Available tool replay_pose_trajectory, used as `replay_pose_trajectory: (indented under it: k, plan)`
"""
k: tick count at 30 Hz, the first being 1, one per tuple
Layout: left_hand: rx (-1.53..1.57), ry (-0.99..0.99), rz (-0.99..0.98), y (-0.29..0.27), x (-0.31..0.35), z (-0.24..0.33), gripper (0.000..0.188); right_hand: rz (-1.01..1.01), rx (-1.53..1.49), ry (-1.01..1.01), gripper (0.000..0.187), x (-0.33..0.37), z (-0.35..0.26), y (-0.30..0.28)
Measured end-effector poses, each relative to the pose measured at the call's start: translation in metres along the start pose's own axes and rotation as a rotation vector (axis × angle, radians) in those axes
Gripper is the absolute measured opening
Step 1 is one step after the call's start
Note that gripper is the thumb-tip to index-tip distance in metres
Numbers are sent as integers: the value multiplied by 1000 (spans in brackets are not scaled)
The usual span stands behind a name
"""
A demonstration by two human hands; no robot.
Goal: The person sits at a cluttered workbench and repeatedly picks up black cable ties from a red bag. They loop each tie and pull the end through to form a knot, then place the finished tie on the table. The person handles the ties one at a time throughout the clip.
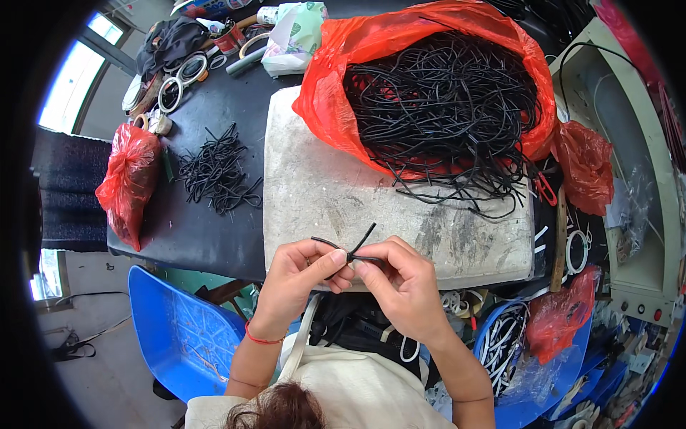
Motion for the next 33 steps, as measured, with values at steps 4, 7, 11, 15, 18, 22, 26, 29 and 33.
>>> replay_pose_trajectory:
  k: [4, 7, 11, 15, 18, 22, 26, 29, 33]
  plan:
    - [16, -13, -11, 0, 3, -2, 20, 4, 23, 8, 10, 3, 0, 1]
    - [8, -3, 12, -1, 4, -3, 18, 7, 7, 31, 10, 4, 1, 3]
    - [-2, 21, 59, -3, 3, -7, 16, 33, 24, 54, 10, 6, 8, 6]
    - [-127, 66, 112, -14, 7, 1, 17, -7, -53, 44, 11, 2, 7, 15]
    - [-443, 394, 390, -71, 7, 51, 18, 118, 453, -124, 15, -8, -10, -21]
    - [-1029, 669, 858, -124, 14, 101, 14, 423, 1012, -391, 18, -16, -21, -66]
    - [-1314, 1075, 889, -62, 30, 112, 22, 441, 1140, -404, 17, -20, -20, -66]
    - [-1224, 1177, 444, -1, 28, 85, 27, 433, 1162, -494, 18, -14, -31, -52]
    - [-1243, 1159, 63, 59, 21, 57, 26, 221, 1111, -627, 22, 6, -49, -18]
Point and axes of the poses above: each hand's wrist, its own x-axis away from the middle knuckle, its own y-axis out of the palm, z = x × y, the point moved 8 cm from there along -x, towards the middle knuckle, and after that the axes turned 7 degrees about x, right-handed, at the moved point
